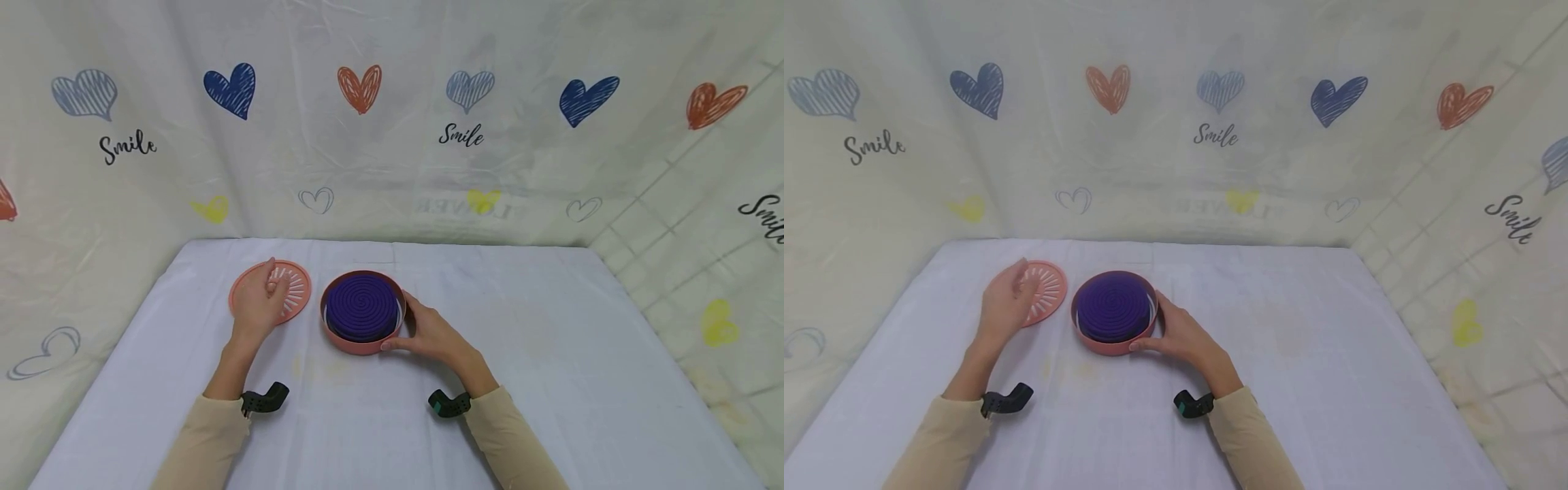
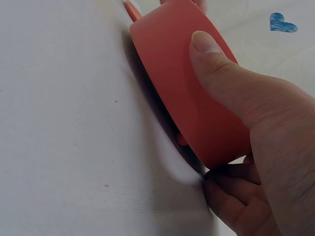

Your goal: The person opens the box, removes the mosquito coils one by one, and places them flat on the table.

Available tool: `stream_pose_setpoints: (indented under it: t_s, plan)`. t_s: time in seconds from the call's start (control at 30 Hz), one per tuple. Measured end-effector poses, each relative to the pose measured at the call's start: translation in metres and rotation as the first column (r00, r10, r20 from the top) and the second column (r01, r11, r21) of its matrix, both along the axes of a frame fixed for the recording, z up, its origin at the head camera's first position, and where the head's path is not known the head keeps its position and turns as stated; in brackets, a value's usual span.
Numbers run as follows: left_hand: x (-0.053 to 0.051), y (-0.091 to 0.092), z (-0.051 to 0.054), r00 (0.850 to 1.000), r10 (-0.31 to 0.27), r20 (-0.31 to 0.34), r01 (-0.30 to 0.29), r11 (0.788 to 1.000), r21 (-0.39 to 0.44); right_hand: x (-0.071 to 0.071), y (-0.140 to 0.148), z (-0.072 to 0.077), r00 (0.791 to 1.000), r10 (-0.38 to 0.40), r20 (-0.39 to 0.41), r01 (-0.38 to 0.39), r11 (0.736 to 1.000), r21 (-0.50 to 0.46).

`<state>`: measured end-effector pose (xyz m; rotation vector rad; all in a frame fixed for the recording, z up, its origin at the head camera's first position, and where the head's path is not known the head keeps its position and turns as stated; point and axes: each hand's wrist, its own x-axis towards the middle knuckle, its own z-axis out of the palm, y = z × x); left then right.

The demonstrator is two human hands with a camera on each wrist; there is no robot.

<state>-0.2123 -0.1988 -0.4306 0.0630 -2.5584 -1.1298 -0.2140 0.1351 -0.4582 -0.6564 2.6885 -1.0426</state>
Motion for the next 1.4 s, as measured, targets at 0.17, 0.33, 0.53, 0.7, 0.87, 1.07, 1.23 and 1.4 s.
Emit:
stream_pose_setpoints:
  t_s: [0.17, 0.33, 0.53, 0.7, 0.87, 1.07, 1.23, 1.4]
  plan:
    - [0.005, 0.006, -0.004, 0.998, -0.024, 0.059, 0.022, 0.999, 0.032, 0.000, 0.000, 0.000, 1.000, -0.002, 0.001, 0.002, 1.000, -0.006]
    - [0.008, 0.011, -0.010, 0.994, -0.067, 0.084, 0.063, 0.996, 0.058, 0.001, 0.000, 0.000, 1.000, 0.002, 0.000, -0.002, 1.000, -0.015]
    - [0.010, 0.018, -0.020, 0.993, -0.107, 0.056, 0.103, 0.992, 0.075, 0.001, 0.000, 0.000, 1.000, -0.003, 0.008, 0.003, 1.000, -0.010]
    - [0.012, 0.026, -0.029, 0.989, -0.142, 0.038, 0.139, 0.986, 0.088, 0.002, 0.000, -0.001, 1.000, 0.000, 0.004, 0.001, 1.000, -0.025]
    - [0.015, 0.035, -0.034, 0.983, -0.164, 0.082, 0.155, 0.982, 0.105, 0.002, 0.000, -0.002, 1.000, 0.006, -0.004, -0.006, 1.000, -0.025]
    - [0.018, 0.041, -0.038, 0.975, -0.208, 0.075, 0.200, 0.974, 0.110, 0.002, 0.001, -0.001, 1.000, -0.002, -0.001, 0.002, 1.000, -0.018]
    - [0.020, 0.044, -0.040, 0.971, -0.228, 0.075, 0.221, 0.971, 0.095, 0.001, 0.000, -0.001, 1.000, -0.003, -0.008, 0.003, 1.000, -0.008]
    - [0.020, 0.046, -0.041, 0.965, -0.250, 0.073, 0.244, 0.966, 0.084, 0.001, 0.000, 0.001, 1.000, -0.001, -0.007, 0.001, 1.000, -0.015]
